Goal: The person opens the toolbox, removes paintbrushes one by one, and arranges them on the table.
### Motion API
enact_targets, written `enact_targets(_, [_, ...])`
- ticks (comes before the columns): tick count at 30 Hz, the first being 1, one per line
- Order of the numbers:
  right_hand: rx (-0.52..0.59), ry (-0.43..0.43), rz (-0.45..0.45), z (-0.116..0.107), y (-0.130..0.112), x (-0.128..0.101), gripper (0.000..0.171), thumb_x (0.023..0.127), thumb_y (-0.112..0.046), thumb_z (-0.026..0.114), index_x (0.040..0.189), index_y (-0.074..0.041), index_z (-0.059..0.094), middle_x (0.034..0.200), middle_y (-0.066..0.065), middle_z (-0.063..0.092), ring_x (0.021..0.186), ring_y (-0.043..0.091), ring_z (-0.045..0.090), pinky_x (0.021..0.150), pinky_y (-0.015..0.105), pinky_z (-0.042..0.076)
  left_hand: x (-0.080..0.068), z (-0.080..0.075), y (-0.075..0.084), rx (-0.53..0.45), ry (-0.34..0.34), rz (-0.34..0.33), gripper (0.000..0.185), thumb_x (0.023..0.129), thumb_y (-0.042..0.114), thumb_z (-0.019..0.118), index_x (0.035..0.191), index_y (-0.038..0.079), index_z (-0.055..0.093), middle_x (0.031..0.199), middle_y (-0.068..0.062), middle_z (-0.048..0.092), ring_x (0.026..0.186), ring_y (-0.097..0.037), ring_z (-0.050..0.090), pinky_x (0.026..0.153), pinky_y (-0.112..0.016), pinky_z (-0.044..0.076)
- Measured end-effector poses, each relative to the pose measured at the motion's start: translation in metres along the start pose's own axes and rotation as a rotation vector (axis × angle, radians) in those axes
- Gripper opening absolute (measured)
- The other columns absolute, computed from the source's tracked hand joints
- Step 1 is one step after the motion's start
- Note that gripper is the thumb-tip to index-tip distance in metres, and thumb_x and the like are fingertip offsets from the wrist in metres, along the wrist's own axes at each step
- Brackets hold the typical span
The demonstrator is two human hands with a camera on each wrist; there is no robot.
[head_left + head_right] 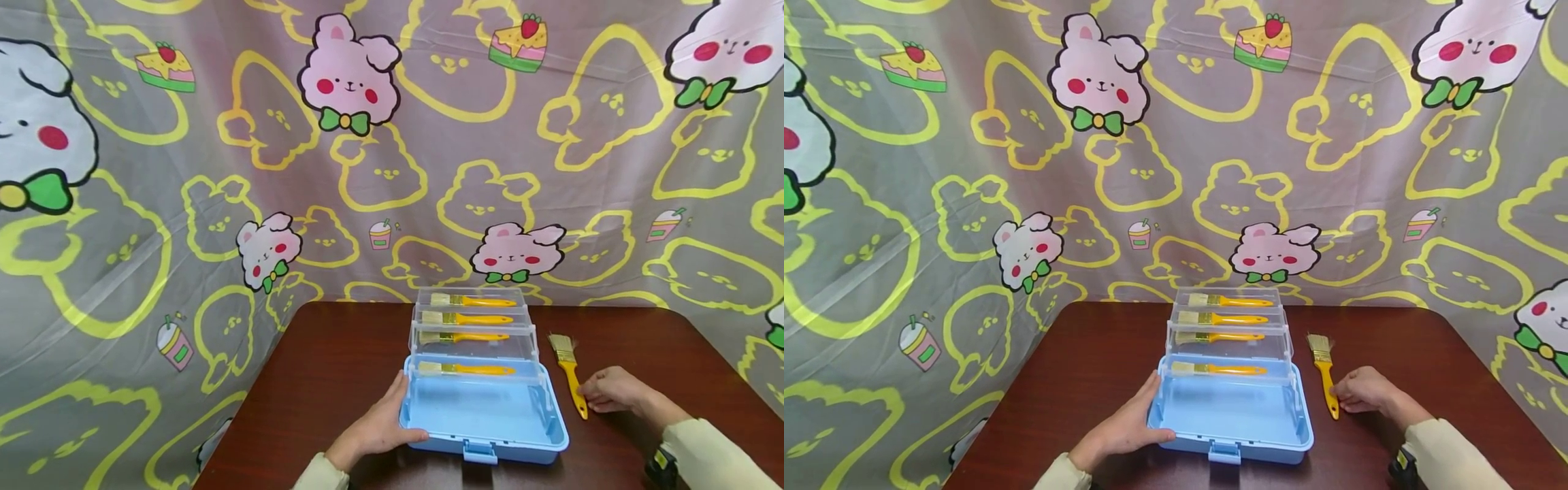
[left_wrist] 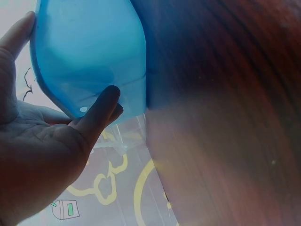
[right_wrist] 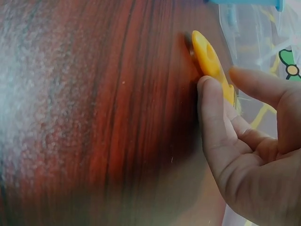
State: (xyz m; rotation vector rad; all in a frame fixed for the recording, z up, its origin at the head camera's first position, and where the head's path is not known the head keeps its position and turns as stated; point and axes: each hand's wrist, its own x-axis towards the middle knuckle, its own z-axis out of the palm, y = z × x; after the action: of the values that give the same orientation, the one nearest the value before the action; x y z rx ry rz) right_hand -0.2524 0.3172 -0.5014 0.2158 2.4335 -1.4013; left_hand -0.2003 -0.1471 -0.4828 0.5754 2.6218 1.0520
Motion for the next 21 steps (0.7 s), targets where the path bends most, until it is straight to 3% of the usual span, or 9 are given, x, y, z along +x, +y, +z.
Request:
enact_targets(9, [0.061, -0.081, -0.047, -0.010, -0.003, -0.004, 0.028, 0.091, -0.015, 0.060, 0.099, 0.011, 0.063, 0.082, 0.009, 0.067, 0.071, 0.022, 0.064, 0.068, 0.036, 0.055, 0.000, 0.001, 0.002, 0.000, 0.002, -0.006, 0.110, 0.077, 0.051, 0.073, 0.152, 0.004, 0.006, 0.157, -0.015, 0.001, 0.139, -0.031, 0.020, 0.103, -0.052, 0.030])
enact_targets(21, [0.093, -0.236, -0.187, -0.011, -0.047, -0.019, 0.046, 0.095, -0.023, 0.058, 0.116, 0.018, 0.053, 0.100, 0.021, 0.065, 0.088, 0.034, 0.065, 0.076, 0.041, 0.054, 0.001, 0.001, 0.000, 0.012, 0.008, -0.009, 0.111, 0.077, 0.051, 0.073, 0.152, 0.003, 0.007, 0.157, -0.014, 0.001, 0.138, -0.030, 0.021, 0.105, -0.050, 0.029])
